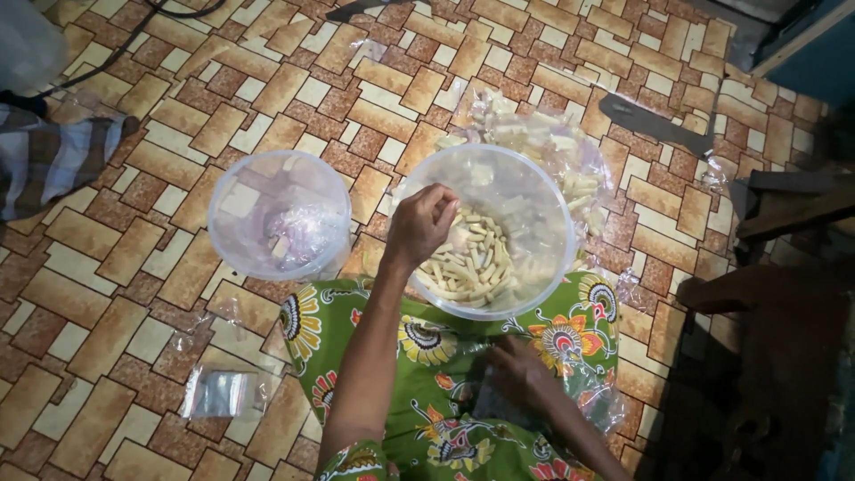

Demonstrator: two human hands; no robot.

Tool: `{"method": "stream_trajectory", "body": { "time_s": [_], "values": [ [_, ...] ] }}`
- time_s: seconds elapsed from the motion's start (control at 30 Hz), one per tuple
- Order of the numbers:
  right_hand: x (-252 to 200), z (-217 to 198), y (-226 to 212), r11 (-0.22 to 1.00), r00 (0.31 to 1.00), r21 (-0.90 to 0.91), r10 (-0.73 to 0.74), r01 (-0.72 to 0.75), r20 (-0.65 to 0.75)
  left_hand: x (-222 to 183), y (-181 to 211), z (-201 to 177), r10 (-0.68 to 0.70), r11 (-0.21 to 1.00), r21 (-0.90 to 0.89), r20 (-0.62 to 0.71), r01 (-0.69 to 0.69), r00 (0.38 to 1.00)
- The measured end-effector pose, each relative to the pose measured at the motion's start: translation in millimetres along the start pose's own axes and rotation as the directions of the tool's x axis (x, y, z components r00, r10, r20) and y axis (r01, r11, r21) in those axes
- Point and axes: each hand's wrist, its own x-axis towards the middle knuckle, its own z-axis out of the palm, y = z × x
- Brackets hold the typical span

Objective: Sorting and separating thin, elongated food pieces in a large plastic bowl on the floor.

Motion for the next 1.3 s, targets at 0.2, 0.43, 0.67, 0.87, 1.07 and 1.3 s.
{"method": "stream_trajectory", "body": {
  "time_s": [0.2,0.43,0.67,0.87,1.07,1.3],
  "values": [
    [44,-20,89,0.532,0.759,-0.630,-0.635,0.565,0.144,0,1,-1,-0.015,1.000,0.003,0.027,0.015,1.000],
    [26,-29,78,0.580,0.859,-0.644,-0.432,0.499,0.276,0,1,-1,0.041,0.999,0.004,0.000,-0.041,0.999],
    [32,-27,86,0.638,0.907,-0.645,-0.312,0.421,0.284,-1,0,0,0.050,0.999,-0.001,0.008,-0.050,0.999],
    [14,-31,65,0.538,0.854,-0.664,-0.300,0.519,0.424,-2,-3,2,0.063,0.998,0.025,0.004,-0.063,0.998],
    [3,-32,50,0.606,0.905,-0.688,-0.138,0.399,0.403,-2,-2,1,0.061,0.998,0.030,0.010,-0.062,0.998],
    [16,-38,65,0.474,0.742,-0.572,-0.477,0.669,0.471,-2,-5,3,0.047,0.998,0.051,0.020,-0.048,0.999]
  ]
}}
